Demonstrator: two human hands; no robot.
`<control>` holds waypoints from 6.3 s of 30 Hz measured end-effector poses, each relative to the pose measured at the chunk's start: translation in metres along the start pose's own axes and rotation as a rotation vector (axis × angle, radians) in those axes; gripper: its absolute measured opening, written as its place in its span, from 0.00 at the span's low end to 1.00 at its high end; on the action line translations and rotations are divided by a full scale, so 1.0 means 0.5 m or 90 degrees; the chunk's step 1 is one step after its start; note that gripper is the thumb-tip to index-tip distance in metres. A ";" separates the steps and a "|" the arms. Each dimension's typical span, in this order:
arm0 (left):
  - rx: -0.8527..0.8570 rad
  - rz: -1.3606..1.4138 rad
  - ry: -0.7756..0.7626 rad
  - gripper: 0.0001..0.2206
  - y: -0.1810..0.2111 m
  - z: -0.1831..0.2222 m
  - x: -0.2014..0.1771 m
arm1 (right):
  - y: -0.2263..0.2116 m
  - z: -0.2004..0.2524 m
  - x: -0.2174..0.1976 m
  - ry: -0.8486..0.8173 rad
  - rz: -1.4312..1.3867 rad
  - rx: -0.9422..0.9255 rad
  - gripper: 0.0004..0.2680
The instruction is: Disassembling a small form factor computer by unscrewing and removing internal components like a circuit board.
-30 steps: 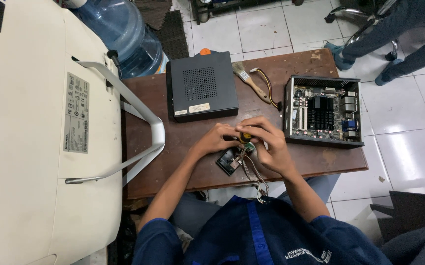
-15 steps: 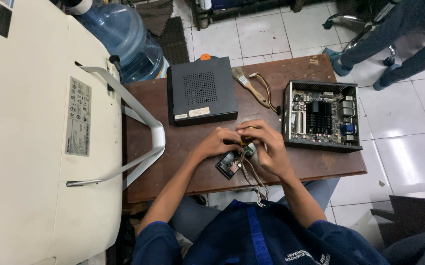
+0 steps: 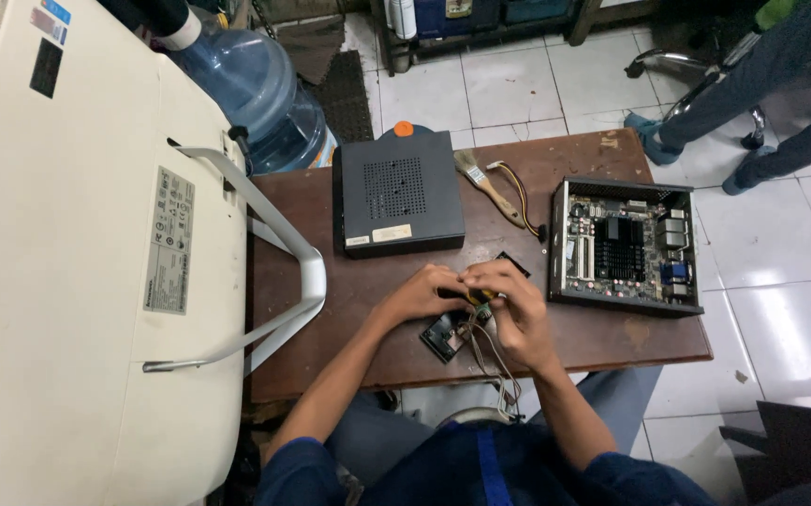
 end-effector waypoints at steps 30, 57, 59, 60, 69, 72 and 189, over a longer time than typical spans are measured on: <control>0.024 0.009 0.013 0.05 -0.010 0.000 0.014 | 0.010 0.005 -0.025 0.052 0.009 -0.034 0.12; 0.116 0.024 0.064 0.05 -0.025 0.020 0.012 | 0.010 -0.024 0.029 -0.106 0.008 -0.188 0.07; 0.114 0.021 0.068 0.06 -0.039 0.024 0.011 | 0.035 -0.023 0.024 -0.110 -0.024 -0.215 0.07; 0.114 0.029 0.067 0.07 -0.046 0.025 0.021 | 0.043 -0.015 0.015 -0.109 -0.048 -0.234 0.07; 0.085 -0.015 0.034 0.09 -0.006 0.006 0.017 | 0.123 -0.040 -0.020 -0.098 -0.128 -0.258 0.08; 0.081 -0.002 0.016 0.08 0.004 0.003 0.015 | 0.151 -0.010 -0.031 -0.115 -0.185 -0.230 0.08; 0.064 -0.043 0.066 0.08 -0.063 0.020 -0.033 | 0.012 -0.148 -0.089 -0.202 0.071 -0.051 0.05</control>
Point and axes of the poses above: each hand's wrist, its own z-axis away from the middle knuckle, its own x-axis out of the palm, y = z × x, the point moved 9 cm from there along -z, towards the middle knuckle, and after that the axes turned 1 degree about -y, right-handed, at the moved point
